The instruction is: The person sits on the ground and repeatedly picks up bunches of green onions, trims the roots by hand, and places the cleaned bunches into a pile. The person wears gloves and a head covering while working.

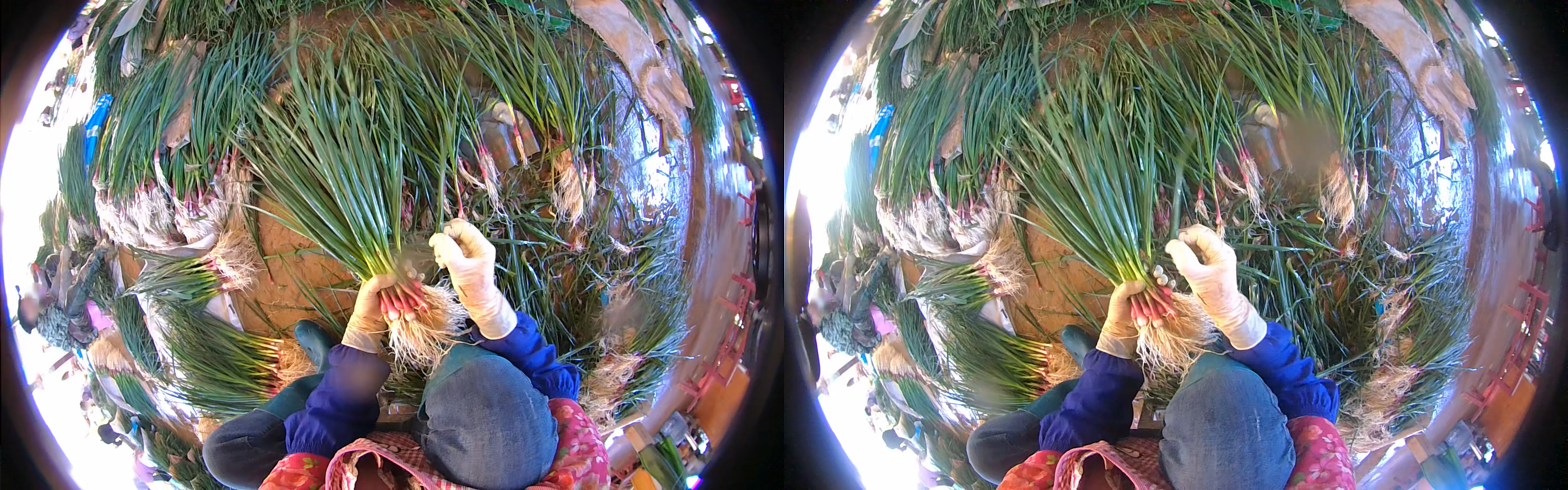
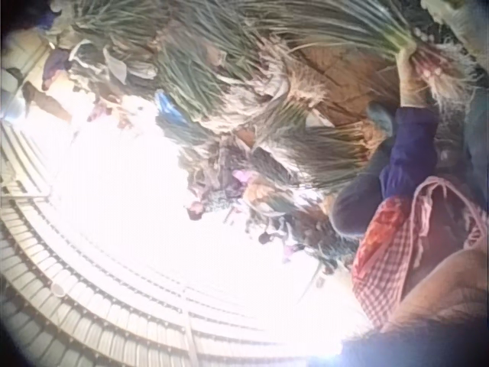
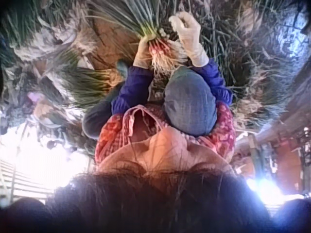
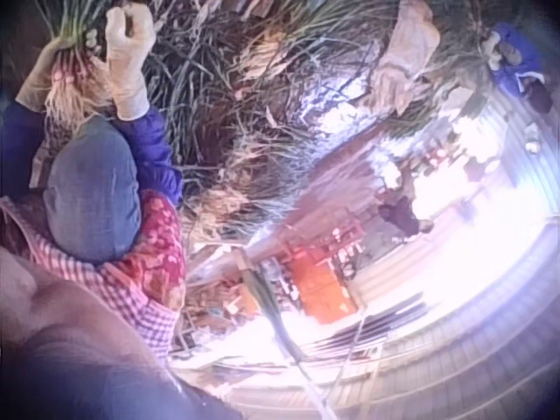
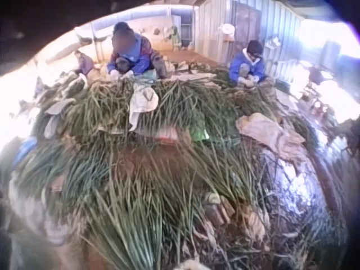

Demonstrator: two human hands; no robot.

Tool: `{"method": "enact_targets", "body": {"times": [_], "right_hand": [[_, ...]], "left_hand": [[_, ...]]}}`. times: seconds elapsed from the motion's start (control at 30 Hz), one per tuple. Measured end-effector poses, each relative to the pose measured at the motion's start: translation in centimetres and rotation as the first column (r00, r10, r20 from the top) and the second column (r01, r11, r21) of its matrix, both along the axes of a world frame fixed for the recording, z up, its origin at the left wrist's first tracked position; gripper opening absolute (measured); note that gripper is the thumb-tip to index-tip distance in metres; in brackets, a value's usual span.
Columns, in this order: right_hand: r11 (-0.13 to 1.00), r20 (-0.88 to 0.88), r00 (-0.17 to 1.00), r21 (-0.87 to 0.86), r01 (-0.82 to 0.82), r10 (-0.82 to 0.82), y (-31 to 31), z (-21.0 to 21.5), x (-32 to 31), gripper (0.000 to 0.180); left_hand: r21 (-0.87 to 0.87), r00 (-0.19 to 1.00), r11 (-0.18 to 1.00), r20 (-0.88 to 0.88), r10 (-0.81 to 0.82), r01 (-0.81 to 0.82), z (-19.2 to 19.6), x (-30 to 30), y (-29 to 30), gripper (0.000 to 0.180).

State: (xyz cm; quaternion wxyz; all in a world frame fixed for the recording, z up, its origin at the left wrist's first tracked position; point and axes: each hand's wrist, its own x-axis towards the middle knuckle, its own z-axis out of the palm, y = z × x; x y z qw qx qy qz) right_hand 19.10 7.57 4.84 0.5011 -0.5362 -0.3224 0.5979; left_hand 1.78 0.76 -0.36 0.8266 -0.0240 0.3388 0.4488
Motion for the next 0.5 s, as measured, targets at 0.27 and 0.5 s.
{"method": "enact_targets", "body": {"times": [0.27, 0.5], "right_hand": [[0.787, 0.707, 0.572, 0.034, -0.616, 0.417, -0.4, -2.1, -1.2, 0.028], [0.944, 0.000, 0.944, 0.035, -0.329, 0.329, 0.7, -4.0, 1.1, 0.015]], "left_hand": [[-0.042, 0.971, 0.985, -0.166, -0.174, 0.169, 0.2, -1.5, 0.0, 0.045], [-0.107, 0.992, 0.990, -0.070, -0.101, 0.093, 0.4, -1.4, -1.1, 0.046]]}}
